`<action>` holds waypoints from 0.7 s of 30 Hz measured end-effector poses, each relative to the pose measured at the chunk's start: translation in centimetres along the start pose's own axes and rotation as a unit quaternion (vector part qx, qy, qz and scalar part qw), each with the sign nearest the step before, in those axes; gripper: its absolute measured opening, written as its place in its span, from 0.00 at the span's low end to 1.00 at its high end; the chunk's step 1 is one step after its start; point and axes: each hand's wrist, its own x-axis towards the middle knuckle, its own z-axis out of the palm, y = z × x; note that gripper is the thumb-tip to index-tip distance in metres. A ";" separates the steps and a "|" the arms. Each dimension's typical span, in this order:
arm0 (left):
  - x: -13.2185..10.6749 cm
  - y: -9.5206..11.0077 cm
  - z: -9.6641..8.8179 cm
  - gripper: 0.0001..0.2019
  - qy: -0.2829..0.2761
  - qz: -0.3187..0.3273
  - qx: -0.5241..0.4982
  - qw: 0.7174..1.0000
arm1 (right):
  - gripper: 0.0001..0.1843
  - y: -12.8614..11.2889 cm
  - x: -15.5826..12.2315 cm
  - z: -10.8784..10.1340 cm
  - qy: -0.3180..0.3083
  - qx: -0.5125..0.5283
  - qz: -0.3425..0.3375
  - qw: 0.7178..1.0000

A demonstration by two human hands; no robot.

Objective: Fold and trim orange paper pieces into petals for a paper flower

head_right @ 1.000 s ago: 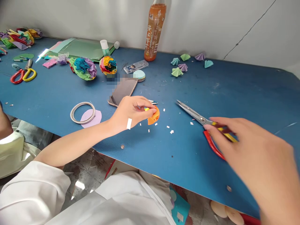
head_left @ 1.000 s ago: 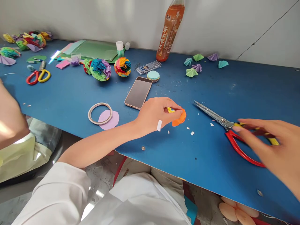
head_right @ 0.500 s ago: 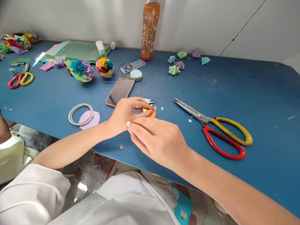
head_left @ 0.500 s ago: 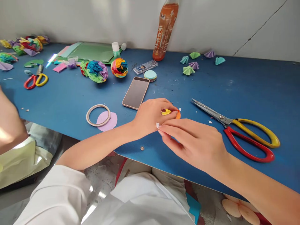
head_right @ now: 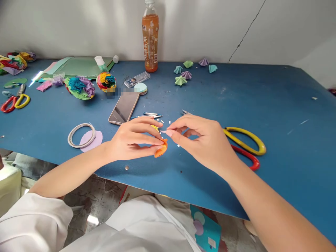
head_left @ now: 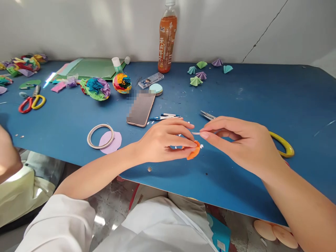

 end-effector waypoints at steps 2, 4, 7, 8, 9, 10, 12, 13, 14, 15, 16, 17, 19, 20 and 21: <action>-0.1 0.1 0.0 0.02 -0.010 -0.004 0.002 1.000 | 0.05 0.1 -0.1 0.2 -0.012 0.009 0.001 1.000; -0.2 0.2 0.2 0.01 -0.018 -0.004 -0.007 1.000 | 0.06 0.2 -0.3 0.4 -0.015 0.025 0.007 1.000; -0.2 0.2 0.5 0.00 -0.018 0.000 -0.047 0.999 | 0.08 0.3 -0.6 0.6 -0.022 0.051 0.020 0.998; -0.1 0.3 0.5 0.01 -0.017 0.001 -0.058 0.998 | 0.08 0.3 -0.7 0.6 -0.025 0.059 0.026 0.998; -0.1 0.3 0.5 0.01 -0.019 0.002 -0.064 0.998 | 0.08 0.3 -0.7 0.6 -0.029 0.066 0.034 0.997; -0.1 0.4 0.5 0.01 -0.023 0.000 -0.067 0.998 | 0.09 0.4 -0.7 0.5 -0.036 0.071 0.040 0.996; 0.0 0.5 0.3 0.01 -0.035 -0.002 -0.066 0.997 | 0.10 0.5 -0.6 0.3 -0.058 0.076 0.045 0.994; 0.0 0.6 0.2 0.01 -0.042 -0.003 -0.068 0.997 | 0.10 0.5 -0.5 0.2 -0.070 0.074 0.040 0.994; -0.1 0.7 0.1 0.01 -0.050 -0.004 -0.073 0.996 | 0.11 0.6 -0.5 0.1 -0.079 0.067 0.030 0.994; -0.1 0.9 0.1 0.02 -0.057 -0.005 -0.078 0.995 | 0.11 0.6 -0.4 0.0 -0.085 0.057 0.017 0.995; -0.1 1.0 0.0 0.02 -0.065 -0.006 -0.082 0.995 | 0.11 0.7 -0.4 -0.1 -0.088 0.047 0.003 0.995; -0.1 1.1 0.0 0.03 -0.073 -0.007 -0.082 0.994 | 0.11 0.7 -0.4 -0.2 -0.091 0.035 -0.009 0.995; -0.1 1.3 0.0 0.04 -0.091 -0.008 -0.073 0.993 | 0.11 0.7 -0.4 -0.4 -0.095 0.014 -0.028 0.995; -0.1 1.3 0.0 0.03 -0.099 -0.006 -0.067 0.993 | 0.11 0.7 -0.5 -0.5 -0.097 0.006 -0.033 0.995; -0.1 1.4 0.0 0.03 -0.105 -0.003 -0.064 0.992 | 0.11 0.7 -0.6 -0.5 -0.097 -0.001 -0.039 0.995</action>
